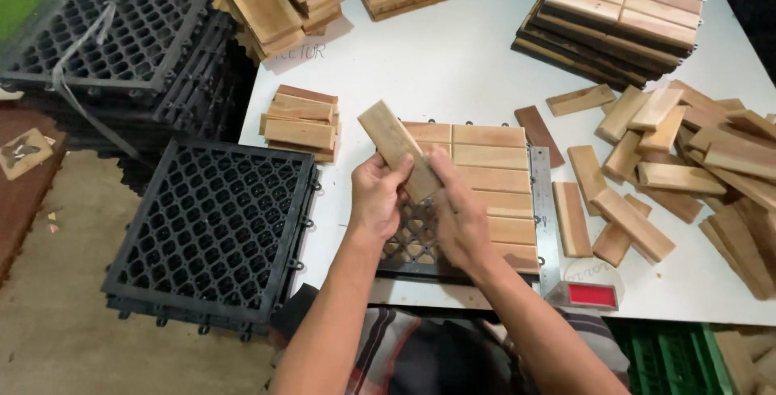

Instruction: Sanding individual wooden slats and assembling them into a plastic interlocking tile base

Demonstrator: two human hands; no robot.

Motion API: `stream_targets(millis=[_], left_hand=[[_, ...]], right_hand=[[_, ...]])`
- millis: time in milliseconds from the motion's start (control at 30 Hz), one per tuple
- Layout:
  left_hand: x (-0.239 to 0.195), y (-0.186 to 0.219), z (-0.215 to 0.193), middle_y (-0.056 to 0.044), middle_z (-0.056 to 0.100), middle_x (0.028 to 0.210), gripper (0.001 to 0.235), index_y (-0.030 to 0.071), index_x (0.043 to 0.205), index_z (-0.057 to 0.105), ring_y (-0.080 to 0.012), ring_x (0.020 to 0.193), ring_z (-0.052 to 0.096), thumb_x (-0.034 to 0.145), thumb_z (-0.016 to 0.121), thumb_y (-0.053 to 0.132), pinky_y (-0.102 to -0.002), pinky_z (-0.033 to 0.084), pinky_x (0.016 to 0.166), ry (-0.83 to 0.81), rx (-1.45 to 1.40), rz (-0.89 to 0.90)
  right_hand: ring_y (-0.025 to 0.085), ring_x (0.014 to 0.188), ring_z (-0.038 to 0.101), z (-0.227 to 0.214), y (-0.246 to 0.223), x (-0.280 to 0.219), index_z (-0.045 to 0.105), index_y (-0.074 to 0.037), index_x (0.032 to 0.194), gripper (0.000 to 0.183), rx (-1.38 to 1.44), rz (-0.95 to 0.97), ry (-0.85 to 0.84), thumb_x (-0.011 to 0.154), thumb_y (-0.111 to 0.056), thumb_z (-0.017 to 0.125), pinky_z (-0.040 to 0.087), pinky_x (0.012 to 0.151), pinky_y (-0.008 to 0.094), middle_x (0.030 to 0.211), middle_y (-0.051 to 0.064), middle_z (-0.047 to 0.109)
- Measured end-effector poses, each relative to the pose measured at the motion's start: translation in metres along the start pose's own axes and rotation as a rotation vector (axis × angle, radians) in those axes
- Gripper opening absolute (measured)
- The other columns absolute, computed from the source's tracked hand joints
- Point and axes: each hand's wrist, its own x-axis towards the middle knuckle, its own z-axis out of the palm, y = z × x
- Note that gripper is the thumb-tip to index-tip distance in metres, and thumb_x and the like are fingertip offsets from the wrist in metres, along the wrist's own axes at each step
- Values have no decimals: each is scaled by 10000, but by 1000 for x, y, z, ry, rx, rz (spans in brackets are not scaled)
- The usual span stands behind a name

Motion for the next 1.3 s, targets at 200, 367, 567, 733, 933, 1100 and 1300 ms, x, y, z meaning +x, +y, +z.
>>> stream_targets(millis=[200,367,567,733,933,1100,1300], left_hand=[[29,9,-42,-217,741,1017,393,-43,1223,637,-337,902,759,895,780,119,-449,639,748,186,-150,-20],[6,0,-6,-245,685,1059,513,-81,1270,582,-368,912,720,831,818,37,-568,610,753,206,-184,8],[-38,-15,44,-198,676,1105,524,-55,1285,602,-301,990,679,811,817,12,-519,598,816,257,-190,13],[-12,23,24,-261,693,1237,418,-36,1341,555,-397,1102,710,944,670,21,-525,614,865,152,-309,185],[-32,27,28,-290,648,1307,451,-26,1433,464,-392,1214,646,1009,580,77,-526,586,960,24,-268,182],[-40,20,39,-286,552,1437,503,-24,1509,391,-355,1319,563,1042,506,122,-523,539,1033,-35,-210,196],[-57,-9,50,-190,728,1220,443,8,1311,626,-226,1071,724,931,699,223,-417,657,778,34,357,161]], right_hand=[[219,1266,638,5,-16,-39,657,-148,1366,397,-57,95,-102,1031,-138,445,505,1059,375,1438,50,634],[345,1412,444,7,-23,-27,378,-28,1563,494,135,173,115,1081,-104,300,397,1153,488,1559,184,459],[348,1485,269,23,-30,-30,209,-35,1617,556,102,206,183,1085,-103,353,265,1233,485,1648,218,267],[300,1407,470,35,-31,-53,501,-34,1496,482,278,411,-18,1055,-137,339,387,1167,442,1508,156,545],[250,1326,576,0,-27,-7,572,-63,1435,441,180,677,236,1088,-277,404,429,1130,440,1376,145,643],[420,1509,220,6,-31,-13,184,-3,1619,538,314,479,173,1107,-153,252,218,1230,531,1643,272,254],[341,1483,266,15,14,-18,218,-93,1604,537,483,689,325,1113,-288,315,215,1233,535,1627,219,254]])
